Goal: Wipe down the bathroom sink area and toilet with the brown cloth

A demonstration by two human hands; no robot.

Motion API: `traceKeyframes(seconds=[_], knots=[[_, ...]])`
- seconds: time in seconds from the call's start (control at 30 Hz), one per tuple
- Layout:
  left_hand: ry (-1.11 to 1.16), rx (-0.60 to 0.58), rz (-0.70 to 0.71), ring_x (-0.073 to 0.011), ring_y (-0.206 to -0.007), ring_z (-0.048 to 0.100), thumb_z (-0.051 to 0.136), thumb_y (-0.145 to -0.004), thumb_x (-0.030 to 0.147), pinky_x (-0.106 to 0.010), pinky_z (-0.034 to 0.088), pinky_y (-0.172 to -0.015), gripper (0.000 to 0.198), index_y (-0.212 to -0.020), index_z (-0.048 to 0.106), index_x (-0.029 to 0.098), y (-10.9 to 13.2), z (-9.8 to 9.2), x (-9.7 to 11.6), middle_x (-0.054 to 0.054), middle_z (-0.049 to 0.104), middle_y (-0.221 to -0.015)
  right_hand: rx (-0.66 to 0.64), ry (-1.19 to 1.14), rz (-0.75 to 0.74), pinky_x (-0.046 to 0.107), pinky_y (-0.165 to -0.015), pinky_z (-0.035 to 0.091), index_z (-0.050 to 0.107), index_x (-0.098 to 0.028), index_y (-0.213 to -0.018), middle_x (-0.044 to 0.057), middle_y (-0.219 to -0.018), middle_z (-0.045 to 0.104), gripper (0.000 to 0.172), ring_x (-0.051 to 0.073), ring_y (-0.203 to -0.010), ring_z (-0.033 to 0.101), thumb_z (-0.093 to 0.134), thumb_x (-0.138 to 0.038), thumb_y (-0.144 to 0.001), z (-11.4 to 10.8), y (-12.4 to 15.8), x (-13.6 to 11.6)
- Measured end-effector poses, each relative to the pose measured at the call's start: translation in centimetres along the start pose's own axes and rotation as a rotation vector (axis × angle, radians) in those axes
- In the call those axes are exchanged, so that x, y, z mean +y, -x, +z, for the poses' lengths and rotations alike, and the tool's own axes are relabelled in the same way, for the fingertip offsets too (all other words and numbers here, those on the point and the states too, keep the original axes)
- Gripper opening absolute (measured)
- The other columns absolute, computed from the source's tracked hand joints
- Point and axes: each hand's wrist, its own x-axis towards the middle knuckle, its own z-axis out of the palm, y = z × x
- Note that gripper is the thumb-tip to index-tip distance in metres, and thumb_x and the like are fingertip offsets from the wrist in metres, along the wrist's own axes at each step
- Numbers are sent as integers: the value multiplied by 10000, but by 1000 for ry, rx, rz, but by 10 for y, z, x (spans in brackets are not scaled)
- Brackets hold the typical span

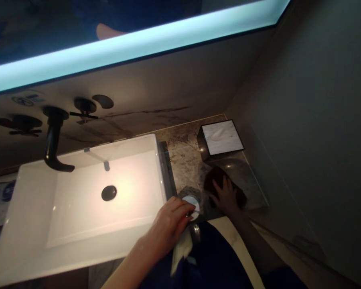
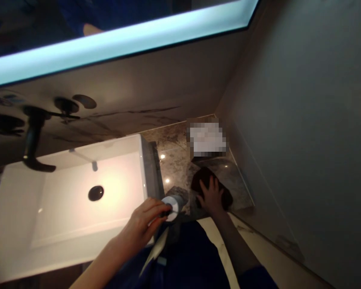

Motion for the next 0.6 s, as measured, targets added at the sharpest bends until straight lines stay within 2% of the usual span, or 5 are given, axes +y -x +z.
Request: traceKeyframes(seconds=[0.17,0.23,0.33,0.47,0.6], knots=[[33,57,-19,-136,-940,579,522,-901,80,-225,500,-814,306,-1175,557,213,-2,-14,19,-45,646,-1006,-214,65,-255,727,-1046,220,437,-265,-1440,181,-1583,198,606,414,-1453,146,555,-201,-849,26,-27,-64],[38,68,-27,-133,-937,582,517,-907,86,-217,503,-808,301,-1177,558,213,-5,-20,26,-49,644,-997,-256,39,-265,713,-1068,196,409,-252,-1460,180,-1590,172,610,406,-1462,120,530,-184,-866,31,-52,-89],[45,96,-33,-144,-909,582,529,-899,87,-230,512,-779,304,-1180,558,200,-10,-28,34,-61,643,-972,-222,-3,-116,692,-1086,178,357,-195,-1489,219,-1592,108,588,420,-1463,93,472,-202,-913,36,-109,-121],[99,142,-24,-175,-915,587,551,-866,56,-276,533,-789,349,-1195,542,173,-14,-39,43,-94,647,-981,-141,-113,102,694,-1083,153,296,-163,-1509,244,-1589,67,596,421,-1465,47,442,-217,-934,36,-210,-151],[130,151,-81,-192,-954,591,554,-851,25,-302,547,-839,366,-1191,538,163,-15,-46,44,-117,650,-1000,-152,-136,27,745,-1050,63,338,-195,-1488,217,-1591,69,606,426,-1459,8,503,-236,-906,35,-288,-162]])
